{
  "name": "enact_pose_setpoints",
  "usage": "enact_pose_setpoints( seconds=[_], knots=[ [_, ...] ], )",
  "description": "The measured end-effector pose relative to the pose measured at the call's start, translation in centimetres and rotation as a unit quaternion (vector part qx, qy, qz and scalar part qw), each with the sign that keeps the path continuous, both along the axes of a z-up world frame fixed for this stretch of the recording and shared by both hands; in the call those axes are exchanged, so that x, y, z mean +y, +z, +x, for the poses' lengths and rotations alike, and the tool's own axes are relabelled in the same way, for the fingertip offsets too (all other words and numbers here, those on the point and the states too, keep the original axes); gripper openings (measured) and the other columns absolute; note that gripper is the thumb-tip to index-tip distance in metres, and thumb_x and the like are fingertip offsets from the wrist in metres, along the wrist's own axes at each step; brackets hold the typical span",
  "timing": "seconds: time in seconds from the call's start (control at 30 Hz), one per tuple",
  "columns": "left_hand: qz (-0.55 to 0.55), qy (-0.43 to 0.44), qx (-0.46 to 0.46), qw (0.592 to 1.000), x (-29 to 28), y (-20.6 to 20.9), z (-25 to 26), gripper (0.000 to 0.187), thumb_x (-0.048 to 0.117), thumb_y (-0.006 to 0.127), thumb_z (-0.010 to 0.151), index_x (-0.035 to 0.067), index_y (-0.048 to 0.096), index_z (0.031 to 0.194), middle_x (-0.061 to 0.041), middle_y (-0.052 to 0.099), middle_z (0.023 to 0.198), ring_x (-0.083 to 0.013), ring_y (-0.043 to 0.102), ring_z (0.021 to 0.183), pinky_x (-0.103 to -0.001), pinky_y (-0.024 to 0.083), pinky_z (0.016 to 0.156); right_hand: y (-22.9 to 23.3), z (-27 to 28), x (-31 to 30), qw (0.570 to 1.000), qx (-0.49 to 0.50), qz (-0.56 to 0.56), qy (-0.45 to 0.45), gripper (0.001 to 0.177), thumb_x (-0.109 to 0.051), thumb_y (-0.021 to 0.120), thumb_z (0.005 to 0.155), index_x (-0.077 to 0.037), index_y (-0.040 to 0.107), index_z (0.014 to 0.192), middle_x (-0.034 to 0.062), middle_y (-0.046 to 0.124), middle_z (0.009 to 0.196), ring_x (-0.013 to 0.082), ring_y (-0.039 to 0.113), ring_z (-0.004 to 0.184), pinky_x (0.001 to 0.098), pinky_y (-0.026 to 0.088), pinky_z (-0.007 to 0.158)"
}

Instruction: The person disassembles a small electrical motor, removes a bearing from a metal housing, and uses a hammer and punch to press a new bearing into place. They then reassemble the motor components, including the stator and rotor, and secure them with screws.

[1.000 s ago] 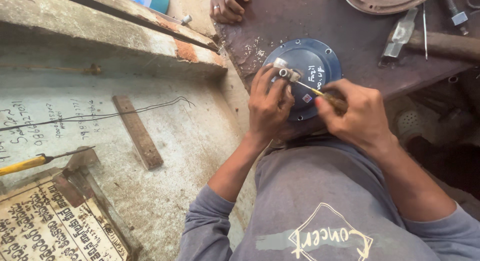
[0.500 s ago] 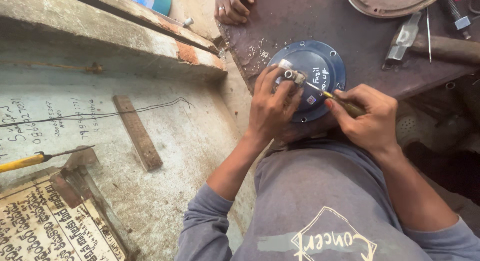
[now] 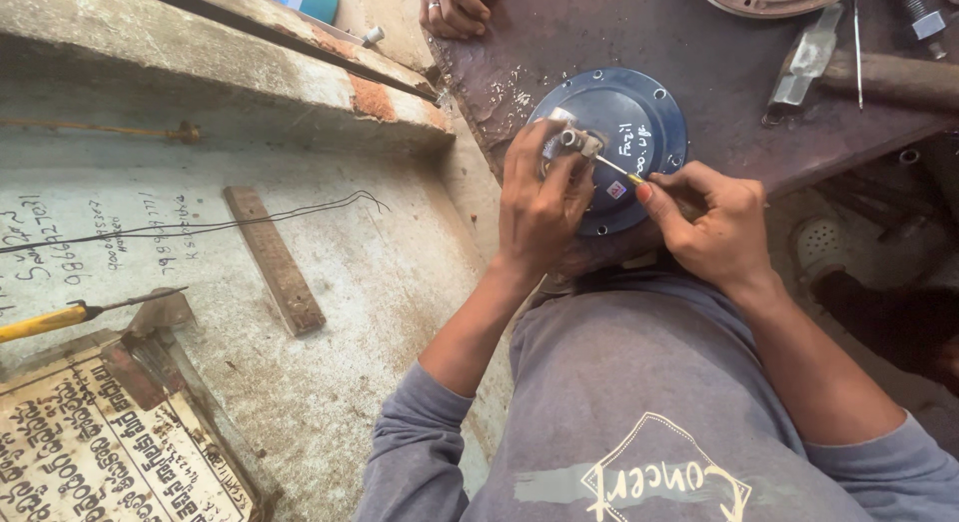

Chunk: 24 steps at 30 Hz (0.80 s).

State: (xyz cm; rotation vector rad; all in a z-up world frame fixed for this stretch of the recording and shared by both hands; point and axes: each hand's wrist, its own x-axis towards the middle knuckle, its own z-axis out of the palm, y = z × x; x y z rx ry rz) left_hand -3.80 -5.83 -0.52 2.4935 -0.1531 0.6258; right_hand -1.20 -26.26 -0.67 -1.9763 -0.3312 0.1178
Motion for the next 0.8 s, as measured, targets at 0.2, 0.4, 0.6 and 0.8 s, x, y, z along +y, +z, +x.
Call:
enact_pose_setpoints(
  seconds=[0.2,0.4,0.6,0.8],
  knots=[
    [0.028,-0.006,-0.009,1.000,0.1,0.1,0.1,0.020,0.006,0.076,0.091,-0.001,0.074,0.109,-0.016,0.056,0.137,-0.0389,0.053,0.133,-0.047,0.050,0.113,-0.2,0.9,-0.3,0.997,0.072,-0.016,0.032,0.023,-0.022,0.077,0.100,0.000,0.076,0.093,0.0073,0.070,0.067,0.0101,0.061,0.055,0.0265,0.044,0.050],
    [0.029,-0.014,0.005,0.999,0.2,0.0,0.1,0.020,0.005,0.074,0.091,-0.002,0.072,0.110,-0.015,0.059,0.136,-0.0383,0.053,0.134,-0.047,0.050,0.113,0.4,0.8,-0.3,0.996,-0.046,-0.025,0.073,0.023,-0.022,0.076,0.099,0.001,0.074,0.097,0.0110,0.072,0.075,0.0102,0.066,0.061,0.0262,0.048,0.053],
    [0.024,-0.013,-0.003,1.000,0.0,-0.1,0.1,0.021,0.004,0.073,0.088,-0.001,0.071,0.109,-0.015,0.060,0.136,-0.0406,0.053,0.134,-0.048,0.050,0.112,1.7,2.1,-0.6,0.991,0.107,-0.041,0.066,0.018,-0.020,0.079,0.094,-0.003,0.078,0.098,0.0103,0.075,0.073,0.0143,0.067,0.058,0.0282,0.050,0.052],
    [0.030,-0.016,-0.003,0.999,-0.1,0.3,0.3,0.023,0.004,0.072,0.089,-0.003,0.070,0.111,-0.019,0.059,0.135,-0.0428,0.052,0.134,-0.049,0.048,0.112,2.3,2.4,-0.4,0.976,-0.180,-0.090,0.086,0.017,-0.015,0.085,0.089,-0.002,0.074,0.089,0.0153,0.069,0.073,0.0264,0.067,0.064,0.0362,0.051,0.060]
  ],
)
